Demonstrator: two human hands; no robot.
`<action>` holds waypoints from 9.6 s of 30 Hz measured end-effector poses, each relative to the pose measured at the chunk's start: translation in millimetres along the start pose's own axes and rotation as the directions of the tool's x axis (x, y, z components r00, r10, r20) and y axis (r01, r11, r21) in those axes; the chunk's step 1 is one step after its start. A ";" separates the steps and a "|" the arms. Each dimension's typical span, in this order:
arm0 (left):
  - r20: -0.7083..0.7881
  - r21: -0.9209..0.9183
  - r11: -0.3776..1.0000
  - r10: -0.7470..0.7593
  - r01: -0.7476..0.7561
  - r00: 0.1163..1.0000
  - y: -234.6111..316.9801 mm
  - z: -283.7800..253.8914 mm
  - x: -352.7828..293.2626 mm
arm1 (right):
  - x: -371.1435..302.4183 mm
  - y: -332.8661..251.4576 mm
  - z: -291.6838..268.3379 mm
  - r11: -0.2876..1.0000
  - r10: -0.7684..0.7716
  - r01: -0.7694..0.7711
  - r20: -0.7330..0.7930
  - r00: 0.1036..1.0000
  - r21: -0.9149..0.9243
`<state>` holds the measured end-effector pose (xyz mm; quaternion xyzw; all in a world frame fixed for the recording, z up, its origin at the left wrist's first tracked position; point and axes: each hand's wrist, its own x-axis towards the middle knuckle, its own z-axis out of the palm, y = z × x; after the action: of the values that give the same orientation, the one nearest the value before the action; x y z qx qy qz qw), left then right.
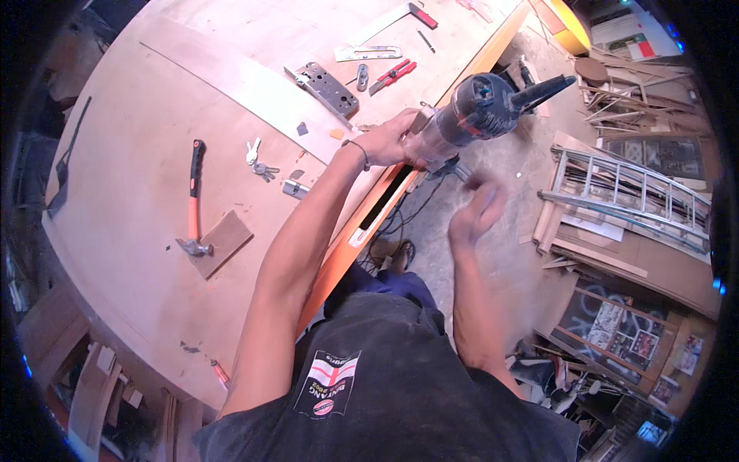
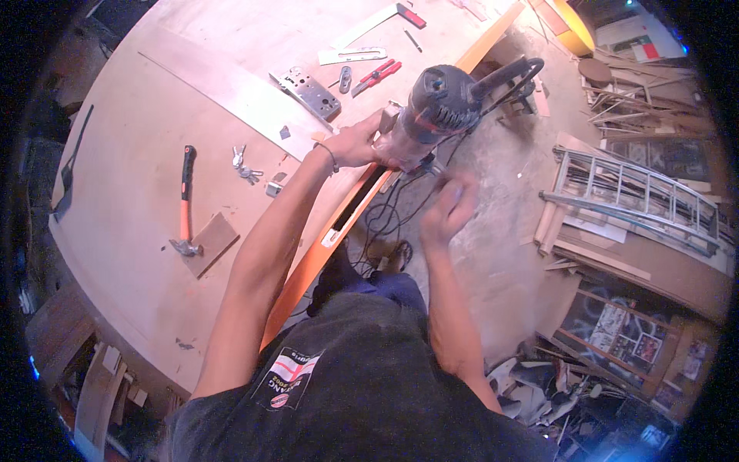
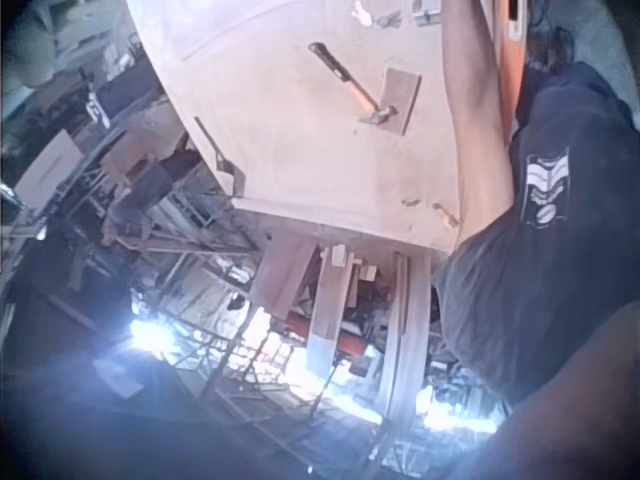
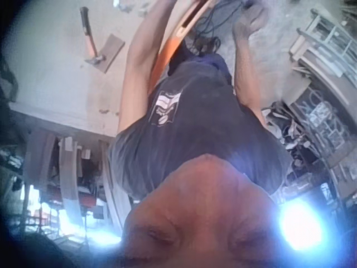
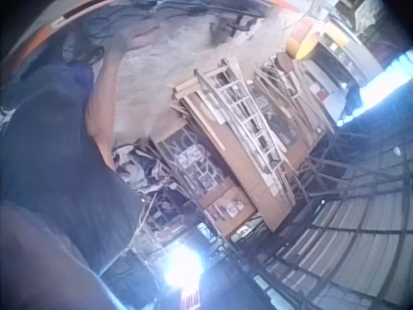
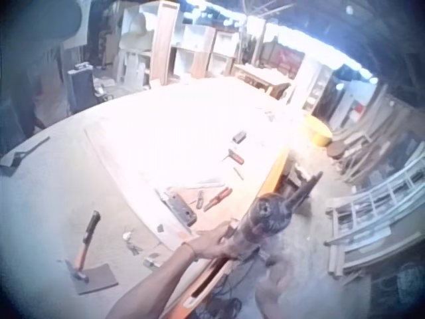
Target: The person fits a lock mechanism into a wooden door edge by marking the area with a pencil and level, then using a router to carve a slot.
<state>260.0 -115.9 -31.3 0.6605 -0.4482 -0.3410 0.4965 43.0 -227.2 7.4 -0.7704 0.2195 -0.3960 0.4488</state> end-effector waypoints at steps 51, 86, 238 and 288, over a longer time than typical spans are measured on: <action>-0.423 -0.482 0.853 -0.029 -0.198 0.906 228.8 231.0 -62.3 | -103.8 23.1 -242.1 0.829 0.474 -0.149 -0.535 0.700 0.540; -0.219 -0.020 0.999 0.034 -0.040 0.975 266.1 440.9 -124.9 | -312.8 -37.6 -437.8 0.791 0.610 -0.611 -0.037 0.791 -0.025; -0.388 0.129 0.982 -0.077 0.137 0.918 17.4 114.9 -264.3 | -113.1 -110.5 87.0 0.997 0.049 -0.051 0.041 0.998 0.063; -0.437 0.048 0.972 -0.189 0.232 0.880 22.8 113.0 -265.4 | -116.4 -81.7 76.4 0.994 0.009 -0.022 0.128 0.992 0.105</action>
<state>56.0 89.2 -38.9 0.7877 -0.2698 -0.2167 0.5097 34.6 -66.0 8.3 -0.7674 0.1751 -0.3538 0.5053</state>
